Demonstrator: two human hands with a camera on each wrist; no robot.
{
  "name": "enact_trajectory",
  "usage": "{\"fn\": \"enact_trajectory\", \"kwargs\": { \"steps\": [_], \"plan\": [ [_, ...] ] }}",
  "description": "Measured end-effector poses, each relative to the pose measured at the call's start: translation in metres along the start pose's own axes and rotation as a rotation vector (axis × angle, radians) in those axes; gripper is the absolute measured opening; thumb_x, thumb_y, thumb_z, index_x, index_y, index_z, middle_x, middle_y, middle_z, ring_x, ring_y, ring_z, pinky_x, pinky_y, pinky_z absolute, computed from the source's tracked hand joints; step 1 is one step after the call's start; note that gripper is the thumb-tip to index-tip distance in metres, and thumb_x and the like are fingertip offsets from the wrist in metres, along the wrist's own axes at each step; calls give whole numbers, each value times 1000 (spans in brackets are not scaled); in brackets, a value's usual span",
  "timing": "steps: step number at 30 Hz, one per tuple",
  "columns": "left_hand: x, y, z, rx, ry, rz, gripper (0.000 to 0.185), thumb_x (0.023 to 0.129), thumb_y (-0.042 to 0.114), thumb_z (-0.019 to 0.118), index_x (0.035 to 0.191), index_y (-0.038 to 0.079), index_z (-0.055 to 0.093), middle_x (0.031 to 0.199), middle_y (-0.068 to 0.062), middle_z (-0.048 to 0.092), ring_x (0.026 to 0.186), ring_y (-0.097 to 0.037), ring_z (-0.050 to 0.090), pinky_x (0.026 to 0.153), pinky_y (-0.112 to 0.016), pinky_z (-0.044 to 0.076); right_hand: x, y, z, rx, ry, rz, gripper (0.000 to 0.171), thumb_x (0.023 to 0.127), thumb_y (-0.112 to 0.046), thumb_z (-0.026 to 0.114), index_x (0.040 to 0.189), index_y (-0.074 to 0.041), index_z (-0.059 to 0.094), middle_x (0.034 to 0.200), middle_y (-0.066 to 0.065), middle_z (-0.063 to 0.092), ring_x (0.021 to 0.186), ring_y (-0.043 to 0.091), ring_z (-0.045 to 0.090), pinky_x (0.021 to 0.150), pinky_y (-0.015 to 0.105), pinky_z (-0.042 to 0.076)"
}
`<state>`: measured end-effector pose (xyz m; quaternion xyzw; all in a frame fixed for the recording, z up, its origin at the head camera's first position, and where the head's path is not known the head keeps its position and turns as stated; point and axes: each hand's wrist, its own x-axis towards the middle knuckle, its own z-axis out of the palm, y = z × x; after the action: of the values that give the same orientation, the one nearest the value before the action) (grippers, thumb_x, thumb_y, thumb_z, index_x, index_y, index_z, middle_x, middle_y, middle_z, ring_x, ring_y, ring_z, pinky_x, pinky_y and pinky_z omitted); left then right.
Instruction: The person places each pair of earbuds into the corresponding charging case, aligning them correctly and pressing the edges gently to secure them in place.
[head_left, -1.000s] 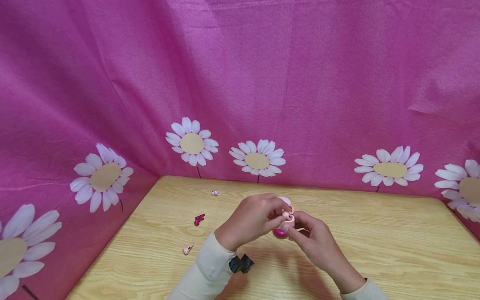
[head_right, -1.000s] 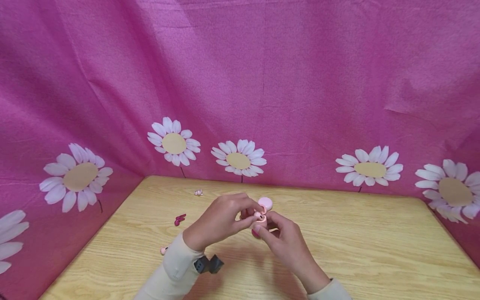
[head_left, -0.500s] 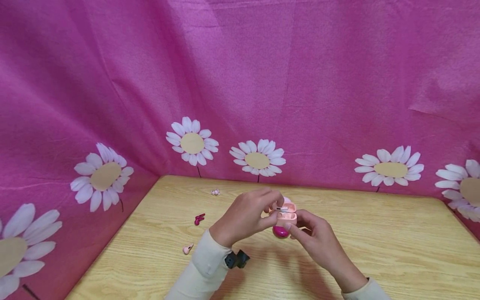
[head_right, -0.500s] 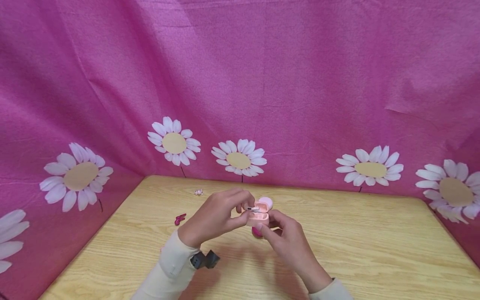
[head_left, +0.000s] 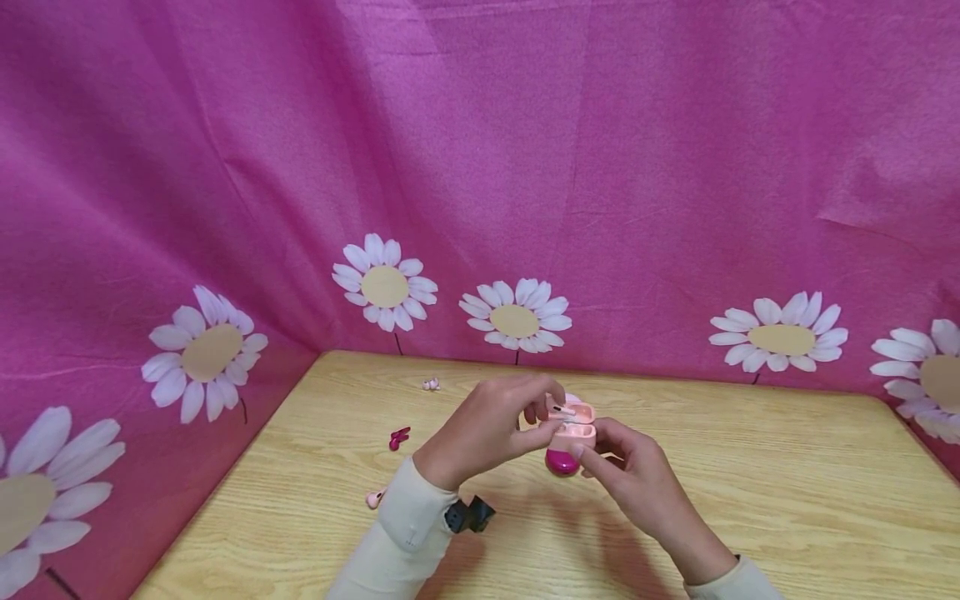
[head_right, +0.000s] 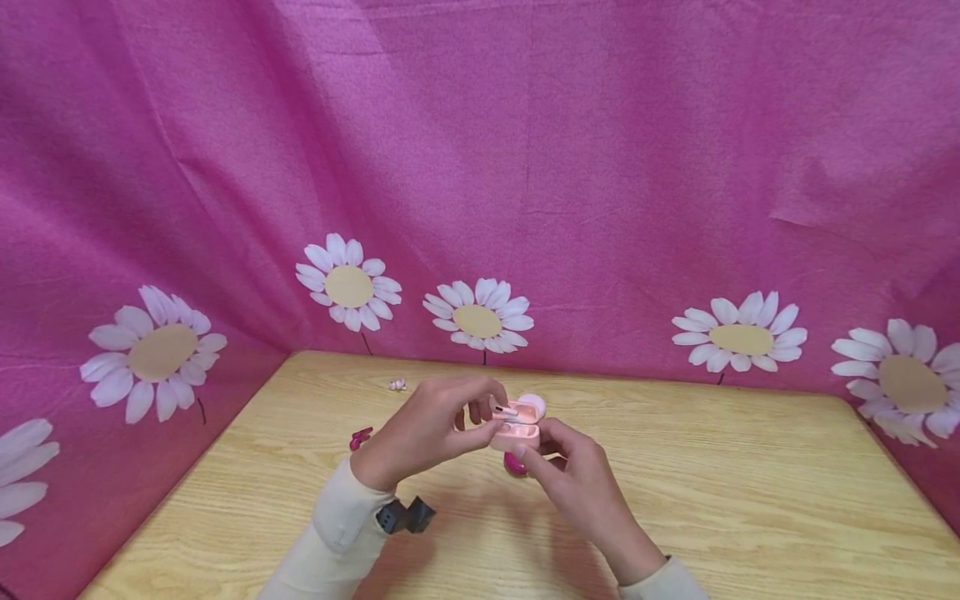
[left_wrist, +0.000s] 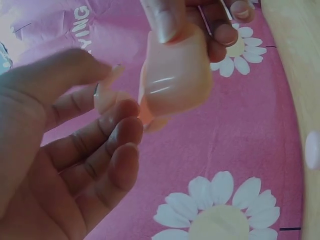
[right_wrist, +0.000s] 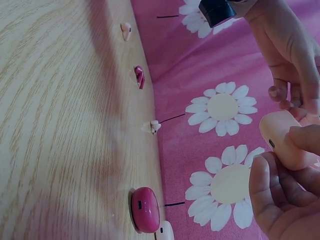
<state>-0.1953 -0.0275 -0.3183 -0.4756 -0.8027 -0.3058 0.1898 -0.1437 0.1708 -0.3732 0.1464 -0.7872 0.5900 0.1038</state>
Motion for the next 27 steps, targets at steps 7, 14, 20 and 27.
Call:
{"fn": "enact_trajectory", "kwargs": {
  "steps": [7, 14, 20, 27],
  "plan": [
    [1, 1, 8, -26, 39, -20, 16, 87, 27, 73, 90, 17, 61, 78, 10, 59, 71, -4, 55, 63, -16, 45, 0, 0, 0, 2, -2, -16, 15, 89, -15, 69, 100, -5, 68, 89, 11, 67, 75, 9, 64, 67, 33, 56],
    [1, 1, 10, 26, 36, -45, 15, 88, 24, 72, 93, 17, 60, 80, 12, 59, 72, -3, 55, 63, -13, 43, 0, -1, -1, 12, -10, 1, 17, 90, -13, 68, 104, -3, 67, 91, 10, 68, 76, 11, 65, 68, 30, 56],
    [1, 0, 10, 50, 18, -28, 16, 85, 17, 71, 96, 16, 59, 84, 10, 61, 75, -5, 57, 67, -12, 44, 0, -1, -1, 2, -3, 10, 16, 89, -15, 70, 99, -3, 67, 88, 12, 66, 75, 10, 63, 67, 30, 56],
    [0, -1, 9, 22, 17, -13, 18, 83, 3, 67, 95, 13, 59, 86, 7, 55, 79, -8, 56, 67, -13, 43, 1, 0, -2, -1, 0, -8, 12, 90, -11, 68, 96, -1, 66, 86, 13, 65, 74, 10, 63, 66, 31, 56]
  ]
}}
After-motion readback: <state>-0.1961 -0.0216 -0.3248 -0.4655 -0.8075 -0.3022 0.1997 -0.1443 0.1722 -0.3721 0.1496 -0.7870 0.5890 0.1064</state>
